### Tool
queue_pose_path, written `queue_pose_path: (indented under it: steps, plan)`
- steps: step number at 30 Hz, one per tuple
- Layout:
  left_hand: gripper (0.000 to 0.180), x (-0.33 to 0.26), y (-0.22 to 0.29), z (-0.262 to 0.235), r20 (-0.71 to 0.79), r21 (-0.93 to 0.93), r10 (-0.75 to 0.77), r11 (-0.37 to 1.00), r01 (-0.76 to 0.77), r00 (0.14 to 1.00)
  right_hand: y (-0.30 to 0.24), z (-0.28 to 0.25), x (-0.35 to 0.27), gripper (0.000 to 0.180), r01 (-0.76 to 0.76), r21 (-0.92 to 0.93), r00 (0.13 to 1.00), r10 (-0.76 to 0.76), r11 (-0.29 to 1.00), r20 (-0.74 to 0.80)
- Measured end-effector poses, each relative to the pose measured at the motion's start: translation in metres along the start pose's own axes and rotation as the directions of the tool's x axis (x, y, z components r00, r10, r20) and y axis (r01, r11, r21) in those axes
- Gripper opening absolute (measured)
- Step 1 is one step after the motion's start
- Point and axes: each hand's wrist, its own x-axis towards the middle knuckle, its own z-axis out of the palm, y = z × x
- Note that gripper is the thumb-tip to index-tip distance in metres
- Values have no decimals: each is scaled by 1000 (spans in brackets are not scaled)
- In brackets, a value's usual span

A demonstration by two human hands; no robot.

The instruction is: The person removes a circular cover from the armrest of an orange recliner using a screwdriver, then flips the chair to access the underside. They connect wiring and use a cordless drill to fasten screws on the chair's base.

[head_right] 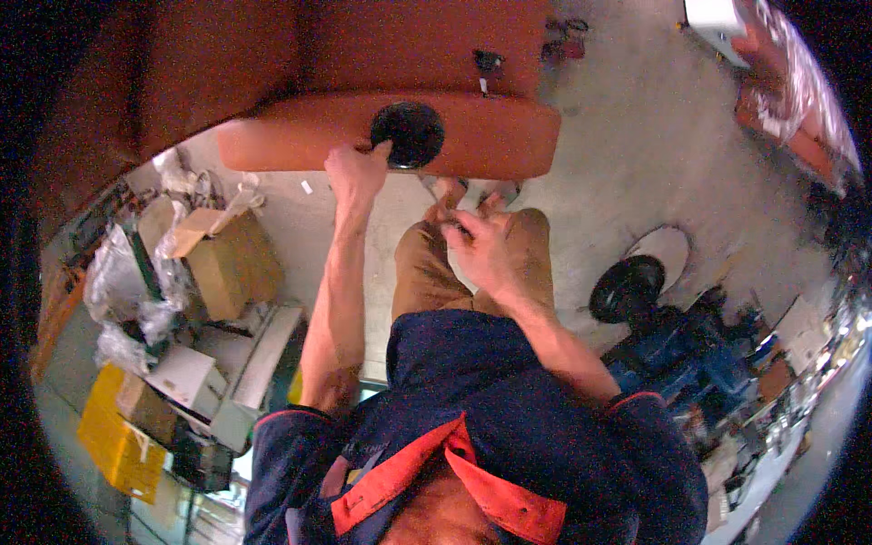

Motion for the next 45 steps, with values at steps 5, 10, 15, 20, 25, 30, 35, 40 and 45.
queue_pose_path:
  steps: [5,10,15,20,25,30,35,40,45]
  plan:
    - [25,23,-6,1,262,-196,-159,957,214,952,40,59,1,20,199,-45,962,-204,979,-182]
    - [19,32,-10,1,360,-398,-139,872,287,922,60,82,7,17,287,31,918,-265,958,-296]
    - [19,33,-6,-6,425,-385,-107,878,286,899,72,105,9,15,260,-6,897,-244,966,-370]
    - [19,32,3,-11,436,-309,-134,907,287,890,73,133,11,17,206,-30,862,-196,978,-469]
    - [18,27,-2,-9,458,-325,-20,927,188,889,63,176,17,16,225,151,764,-78,963,-641]
    - [16,26,-5,-9,467,-377,47,914,150,883,61,200,32,17,232,254,679,31,939,-734]
    - [14,23,-3,-10,462,-410,63,900,150,885,69,205,48,26,170,312,689,113,935,-716]
    - [14,23,-4,-10,476,-433,73,887,161,877,85,225,68,26,200,366,673,144,909,-725]
    - [16,24,-7,-10,480,-432,79,888,156,874,77,237,75,27,247,331,579,135,911,-804]
